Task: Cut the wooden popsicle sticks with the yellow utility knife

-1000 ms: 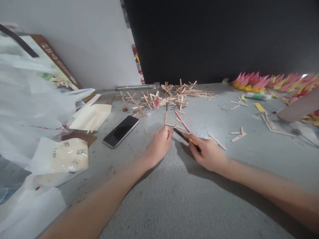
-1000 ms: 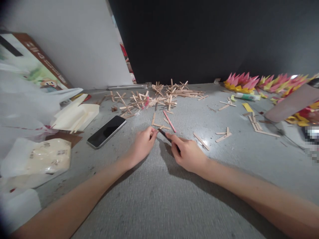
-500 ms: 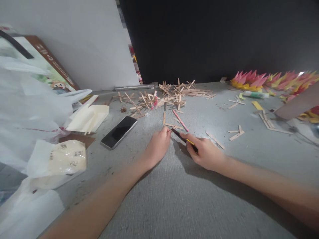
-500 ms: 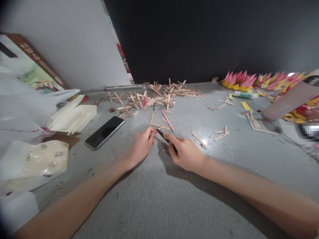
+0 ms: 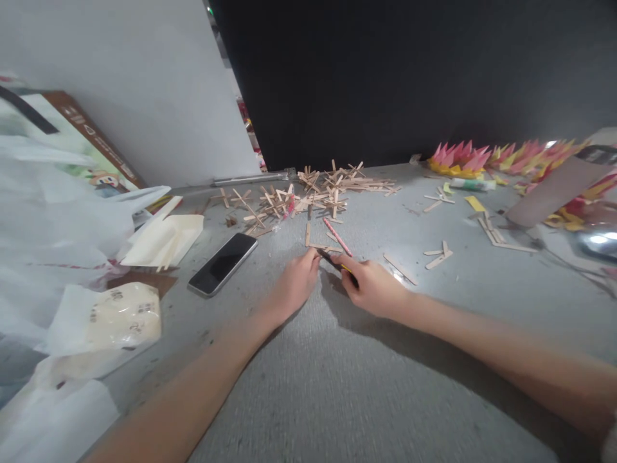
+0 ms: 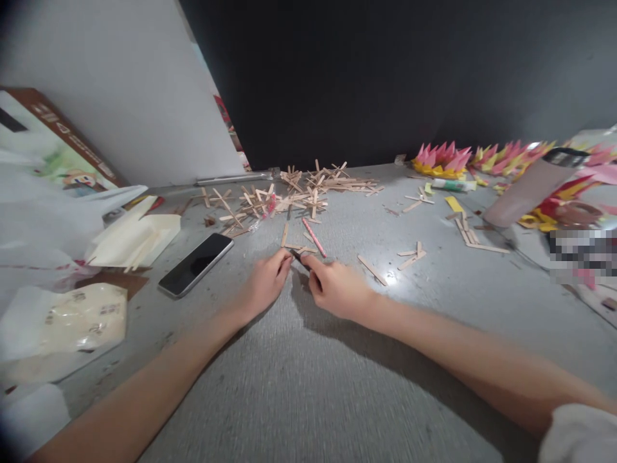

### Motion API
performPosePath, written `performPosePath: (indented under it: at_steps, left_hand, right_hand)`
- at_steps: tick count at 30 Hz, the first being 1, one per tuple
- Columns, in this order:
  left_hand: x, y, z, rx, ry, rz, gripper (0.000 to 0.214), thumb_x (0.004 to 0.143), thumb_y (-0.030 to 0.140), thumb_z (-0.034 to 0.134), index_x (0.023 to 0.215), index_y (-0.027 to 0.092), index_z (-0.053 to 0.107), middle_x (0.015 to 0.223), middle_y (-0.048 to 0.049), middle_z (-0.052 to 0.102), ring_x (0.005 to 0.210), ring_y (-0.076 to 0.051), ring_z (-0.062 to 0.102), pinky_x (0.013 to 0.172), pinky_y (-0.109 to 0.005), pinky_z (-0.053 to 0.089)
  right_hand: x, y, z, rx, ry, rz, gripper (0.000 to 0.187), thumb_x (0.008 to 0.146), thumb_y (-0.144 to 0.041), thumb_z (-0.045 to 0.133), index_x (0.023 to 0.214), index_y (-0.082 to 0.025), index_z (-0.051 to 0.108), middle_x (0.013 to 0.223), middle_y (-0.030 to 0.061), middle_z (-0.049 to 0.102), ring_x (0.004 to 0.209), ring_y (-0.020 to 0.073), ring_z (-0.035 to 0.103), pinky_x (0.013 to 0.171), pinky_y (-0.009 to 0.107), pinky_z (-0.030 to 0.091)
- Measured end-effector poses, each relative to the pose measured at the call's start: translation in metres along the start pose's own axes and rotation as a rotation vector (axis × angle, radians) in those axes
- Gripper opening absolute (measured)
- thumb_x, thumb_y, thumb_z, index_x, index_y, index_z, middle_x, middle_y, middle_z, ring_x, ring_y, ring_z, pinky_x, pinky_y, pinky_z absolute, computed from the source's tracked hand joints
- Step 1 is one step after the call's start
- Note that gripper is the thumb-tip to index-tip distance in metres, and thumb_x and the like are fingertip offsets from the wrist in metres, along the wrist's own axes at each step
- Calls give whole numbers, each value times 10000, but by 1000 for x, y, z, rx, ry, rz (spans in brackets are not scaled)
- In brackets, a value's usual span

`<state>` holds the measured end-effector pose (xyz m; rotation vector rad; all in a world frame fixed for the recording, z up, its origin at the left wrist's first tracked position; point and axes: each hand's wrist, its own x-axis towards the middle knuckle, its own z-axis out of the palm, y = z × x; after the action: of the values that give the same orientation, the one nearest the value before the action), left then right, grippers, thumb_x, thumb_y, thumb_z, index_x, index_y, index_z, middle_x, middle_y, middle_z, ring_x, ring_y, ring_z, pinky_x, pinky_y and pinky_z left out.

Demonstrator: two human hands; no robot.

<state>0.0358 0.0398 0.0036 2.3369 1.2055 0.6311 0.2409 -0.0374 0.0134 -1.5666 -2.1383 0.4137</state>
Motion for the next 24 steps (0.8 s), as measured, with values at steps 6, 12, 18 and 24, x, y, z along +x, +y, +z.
performPosePath:
  at_steps: [6,12,18,24]
  left_hand:
    - [7,-6,5,-43,68,-83,172,1033,269,533,875,223,584,714,1,658,638,-171,604,648,-278,355]
    - [9,-6,7,-48,68,-101,196,1018,288,550,836,220,573,687,8,651,618,-157,579,640,-272,351]
    - [6,-5,6,-6,22,-46,202,1030,257,517,833,226,544,685,12,622,621,-159,576,631,-280,333]
    - [2,-6,3,102,-30,79,208,1075,259,442,901,228,551,810,-41,695,734,-204,665,654,-304,355]
  right_hand:
    - [-1,-4,7,11,3,6,464,1031,-245,401,1481,-205,507,945,77,787,670,185,652,639,285,353]
    - [-10,-18,5,-68,-52,79,522,1034,-236,401,1552,-196,451,984,100,789,698,192,661,629,292,323]
    - [-16,-22,-2,-185,-83,63,531,1009,-226,401,1534,-172,462,895,102,779,638,192,637,595,307,281]
    - [-12,-18,-20,-203,-115,36,464,999,-216,394,1446,-191,516,797,73,740,602,188,602,586,307,259]
